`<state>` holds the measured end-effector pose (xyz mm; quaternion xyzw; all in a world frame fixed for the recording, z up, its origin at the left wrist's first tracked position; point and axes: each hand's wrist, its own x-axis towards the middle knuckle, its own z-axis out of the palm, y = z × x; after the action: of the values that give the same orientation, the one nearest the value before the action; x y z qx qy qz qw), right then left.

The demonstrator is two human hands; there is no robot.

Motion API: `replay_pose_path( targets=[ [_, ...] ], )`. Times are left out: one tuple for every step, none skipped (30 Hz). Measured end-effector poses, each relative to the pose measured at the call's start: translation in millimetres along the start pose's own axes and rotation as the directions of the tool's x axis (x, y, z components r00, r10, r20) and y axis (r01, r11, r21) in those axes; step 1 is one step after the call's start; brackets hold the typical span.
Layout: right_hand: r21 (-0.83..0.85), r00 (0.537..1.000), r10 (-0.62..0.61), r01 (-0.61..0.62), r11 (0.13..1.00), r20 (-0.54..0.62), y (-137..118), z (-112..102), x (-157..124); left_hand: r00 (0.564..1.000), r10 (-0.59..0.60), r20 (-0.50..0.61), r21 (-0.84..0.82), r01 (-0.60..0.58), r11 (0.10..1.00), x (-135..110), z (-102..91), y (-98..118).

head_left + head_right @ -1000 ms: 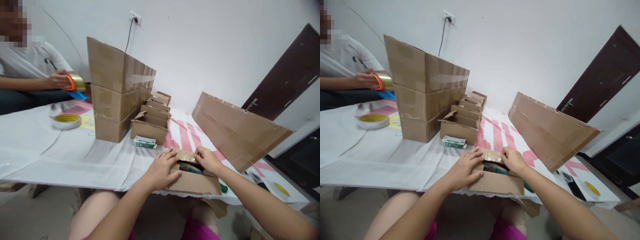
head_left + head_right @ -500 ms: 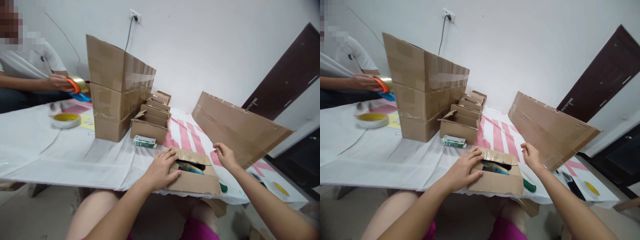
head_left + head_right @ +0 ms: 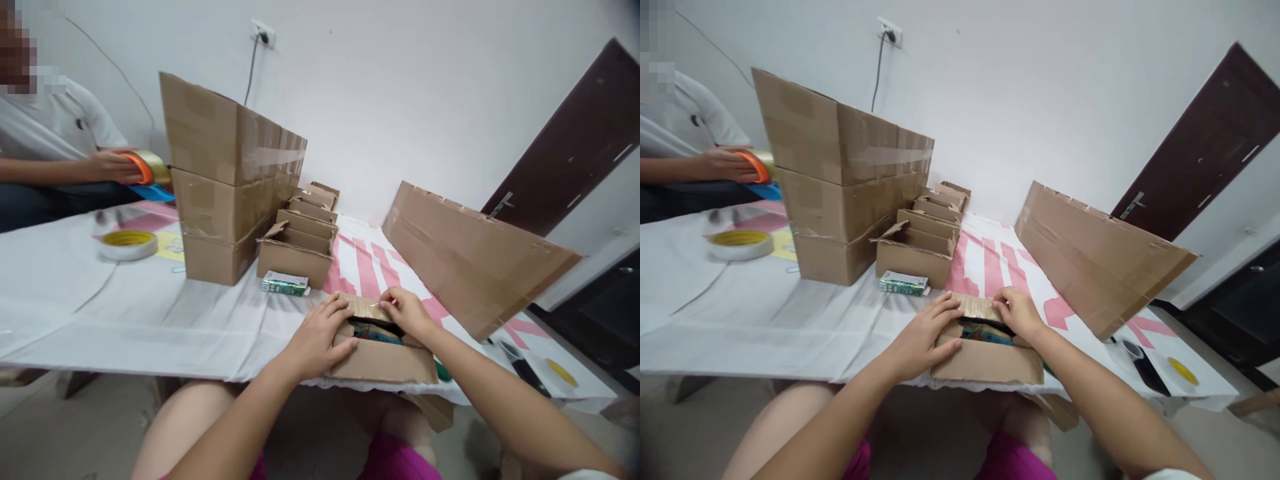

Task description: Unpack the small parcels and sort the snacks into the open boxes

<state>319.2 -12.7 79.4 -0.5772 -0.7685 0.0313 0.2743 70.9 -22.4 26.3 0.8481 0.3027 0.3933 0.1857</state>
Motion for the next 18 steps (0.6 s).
replay_pose_path(
  targets=[
    [0.003,1.000,0.021,-0.021,1.000,-0.021,4,0,5,1.000,0.001,-0.003,0.003,-0.001,1.000,-1,0.0,-1],
    [0.007,0.997,0.048,-0.048,0.999,-0.051,9,-1,9,1.000,0.000,-0.004,0.005,0.000,1.000,-1,-0.2,-1],
    [0.013,0.993,0.081,-0.080,0.997,-0.090,16,-4,13,1.000,-0.001,-0.003,0.008,0.001,1.000,-2,-0.7,-1],
    [0.018,0.984,0.115,-0.113,0.993,-0.133,23,-8,16,1.000,-0.002,0.001,0.010,0.002,1.000,-2,-1.2,-2],
    [0.022,0.973,0.147,-0.146,0.989,-0.179,31,-15,17,1.000,-0.005,0.008,0.011,0.004,1.000,-2,-1.8,-2],
    [0.020,0.959,0.175,-0.175,0.984,-0.225,38,-23,16,1.000,-0.007,0.015,0.012,0.006,1.000,-2,-2.3,-2],
    [0.012,0.943,0.196,-0.200,0.980,-0.270,45,-33,13,1.000,-0.009,0.019,0.011,0.008,1.000,-2,-2.6,-2],
    [-0.004,0.927,0.209,-0.221,0.975,-0.311,51,-43,6,1.000,-0.011,0.019,0.008,0.011,1.000,-2,-2.6,-2],
    [-0.024,0.913,0.215,-0.238,0.971,-0.347,55,-52,-3,1.000,-0.012,0.016,0.002,0.012,1.000,-2,-2.4,-2],
    [-0.047,0.901,0.217,-0.252,0.967,-0.377,59,-60,-16,1.000,-0.012,0.010,-0.004,0.012,1.000,-2,-1.9,-1],
    [-0.068,0.891,0.216,-0.264,0.962,-0.399,62,-66,-33,1.000,-0.013,0.004,-0.009,0.013,1.000,-2,-1.3,-1],
    [-0.090,0.885,0.209,-0.269,0.959,-0.415,66,-69,-53,1.000,-0.014,-0.001,-0.013,0.014,1.000,-2,-0.6,0],
    [-0.107,0.881,0.202,-0.271,0.956,-0.427,69,-68,-76,1.000,-0.015,-0.004,-0.015,0.015,1.000,-2,0.1,0],
    [-0.129,0.877,0.190,-0.271,0.954,-0.441,73,-64,-101,1.000,-0.017,-0.006,-0.017,0.016,1.000,-2,0.7,1],
    [-0.184,0.880,0.145,-0.251,0.951,-0.453,77,-56,-128,1.000,-0.018,-0.008,-0.021,0.018,1.000,-1,1.3,1],
    [-0.223,0.897,0.116,-0.229,0.948,-0.427,81,-44,-155,1.000,-0.018,-0.010,-0.026,0.018,1.000,-1,1.7,2],
    [-0.243,0.918,0.099,-0.204,0.948,-0.383,84,-30,-182,1.000,-0.016,-0.012,-0.033,0.015,0.999,-1,2.1,2],
    [-0.252,0.941,0.101,-0.188,0.949,-0.323,86,-13,-207,1.000,-0.013,-0.015,-0.040,0.012,0.999,-1,2.5,3]
  ],
)
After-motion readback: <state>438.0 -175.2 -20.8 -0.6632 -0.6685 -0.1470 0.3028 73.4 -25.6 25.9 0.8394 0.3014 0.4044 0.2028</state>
